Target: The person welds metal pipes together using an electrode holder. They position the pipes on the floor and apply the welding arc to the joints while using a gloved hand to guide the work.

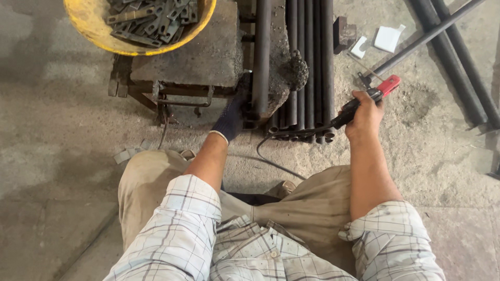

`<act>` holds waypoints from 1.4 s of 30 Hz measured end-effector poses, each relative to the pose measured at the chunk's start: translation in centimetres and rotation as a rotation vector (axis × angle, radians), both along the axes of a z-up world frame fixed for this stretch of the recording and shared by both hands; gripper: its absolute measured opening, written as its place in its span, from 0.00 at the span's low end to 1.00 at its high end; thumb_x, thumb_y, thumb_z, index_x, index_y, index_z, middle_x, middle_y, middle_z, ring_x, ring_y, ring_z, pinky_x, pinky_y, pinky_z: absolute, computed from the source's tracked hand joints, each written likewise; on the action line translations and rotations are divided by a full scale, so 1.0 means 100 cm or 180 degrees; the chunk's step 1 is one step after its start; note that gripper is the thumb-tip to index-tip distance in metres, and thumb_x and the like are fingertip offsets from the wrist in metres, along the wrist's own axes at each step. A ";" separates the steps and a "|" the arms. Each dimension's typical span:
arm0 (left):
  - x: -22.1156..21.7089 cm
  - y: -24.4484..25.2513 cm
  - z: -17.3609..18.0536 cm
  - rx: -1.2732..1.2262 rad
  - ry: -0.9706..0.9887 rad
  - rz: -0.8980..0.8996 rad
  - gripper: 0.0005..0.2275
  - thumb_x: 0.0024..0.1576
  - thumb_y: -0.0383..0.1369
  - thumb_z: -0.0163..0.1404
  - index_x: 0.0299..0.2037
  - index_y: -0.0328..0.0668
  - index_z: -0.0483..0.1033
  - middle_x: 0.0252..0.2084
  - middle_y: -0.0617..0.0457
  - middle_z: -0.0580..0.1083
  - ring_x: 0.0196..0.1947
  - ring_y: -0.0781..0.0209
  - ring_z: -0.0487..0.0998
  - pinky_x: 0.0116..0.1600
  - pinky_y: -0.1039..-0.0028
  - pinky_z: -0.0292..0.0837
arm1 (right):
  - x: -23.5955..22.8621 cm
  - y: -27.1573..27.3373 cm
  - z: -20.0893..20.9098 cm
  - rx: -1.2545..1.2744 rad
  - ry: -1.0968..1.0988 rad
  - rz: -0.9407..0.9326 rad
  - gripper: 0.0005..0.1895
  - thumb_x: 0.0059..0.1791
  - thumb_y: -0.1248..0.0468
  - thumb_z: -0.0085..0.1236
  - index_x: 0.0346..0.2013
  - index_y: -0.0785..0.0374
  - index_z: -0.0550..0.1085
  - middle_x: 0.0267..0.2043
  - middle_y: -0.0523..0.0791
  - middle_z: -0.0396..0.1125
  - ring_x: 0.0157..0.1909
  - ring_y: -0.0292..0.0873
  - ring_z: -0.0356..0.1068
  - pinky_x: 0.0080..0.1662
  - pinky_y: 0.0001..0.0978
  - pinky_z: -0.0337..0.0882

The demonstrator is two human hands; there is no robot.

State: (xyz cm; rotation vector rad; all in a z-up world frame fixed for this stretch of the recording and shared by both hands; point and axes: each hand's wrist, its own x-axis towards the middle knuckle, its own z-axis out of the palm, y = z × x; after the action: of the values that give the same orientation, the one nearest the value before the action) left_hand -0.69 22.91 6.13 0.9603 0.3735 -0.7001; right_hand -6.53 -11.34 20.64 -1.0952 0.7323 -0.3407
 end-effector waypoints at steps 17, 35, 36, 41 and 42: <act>-0.025 0.056 0.160 0.3714 -0.2486 -0.1662 0.25 0.64 0.53 0.46 0.60 0.39 0.74 0.60 0.38 0.72 0.58 0.41 0.71 0.63 0.58 0.65 | -0.009 -0.022 0.004 0.0025 0.0111 -0.0230 0.17 0.47 0.72 0.60 0.46 0.62 0.65 0.33 0.45 0.65 0.27 0.44 0.70 0.29 0.40 0.75; 0.071 0.231 0.259 0.3846 -0.4367 0.1584 0.05 0.65 0.25 0.55 0.36 0.36 0.81 0.29 0.52 0.77 0.29 0.61 0.76 0.38 0.69 0.74 | -0.037 -0.087 -0.059 -0.0285 -0.0327 -0.0261 0.24 0.51 0.78 0.66 0.56 0.60 0.66 0.40 0.45 0.67 0.34 0.44 0.74 0.33 0.38 0.76; 0.079 0.230 0.258 0.4320 -0.4528 0.1440 0.07 0.66 0.26 0.55 0.34 0.38 0.81 0.28 0.52 0.77 0.29 0.59 0.80 0.39 0.68 0.76 | -0.037 -0.084 -0.061 -0.0356 -0.0269 -0.0246 0.24 0.51 0.77 0.65 0.55 0.59 0.65 0.39 0.46 0.67 0.32 0.45 0.73 0.32 0.39 0.76; 0.121 0.211 0.238 0.4798 -0.3325 0.0144 0.08 0.61 0.34 0.51 0.32 0.45 0.81 0.34 0.48 0.80 0.38 0.57 0.81 0.53 0.64 0.77 | -0.048 -0.082 -0.044 -0.0565 0.0156 -0.0223 0.21 0.52 0.73 0.63 0.53 0.58 0.63 0.35 0.48 0.69 0.27 0.49 0.73 0.29 0.46 0.77; 0.129 0.208 0.231 0.5118 -0.3212 0.0010 0.07 0.62 0.35 0.51 0.38 0.43 0.80 0.40 0.45 0.79 0.44 0.52 0.79 0.57 0.61 0.74 | -0.050 -0.081 -0.043 -0.0572 0.0145 -0.0192 0.21 0.52 0.73 0.63 0.54 0.58 0.63 0.35 0.48 0.68 0.27 0.50 0.73 0.29 0.46 0.77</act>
State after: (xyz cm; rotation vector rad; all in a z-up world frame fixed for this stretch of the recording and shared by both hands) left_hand 12.16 43.69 29.20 2.6354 -0.0623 0.3420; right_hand -11.55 -19.41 16.34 -1.2555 0.7875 -0.4409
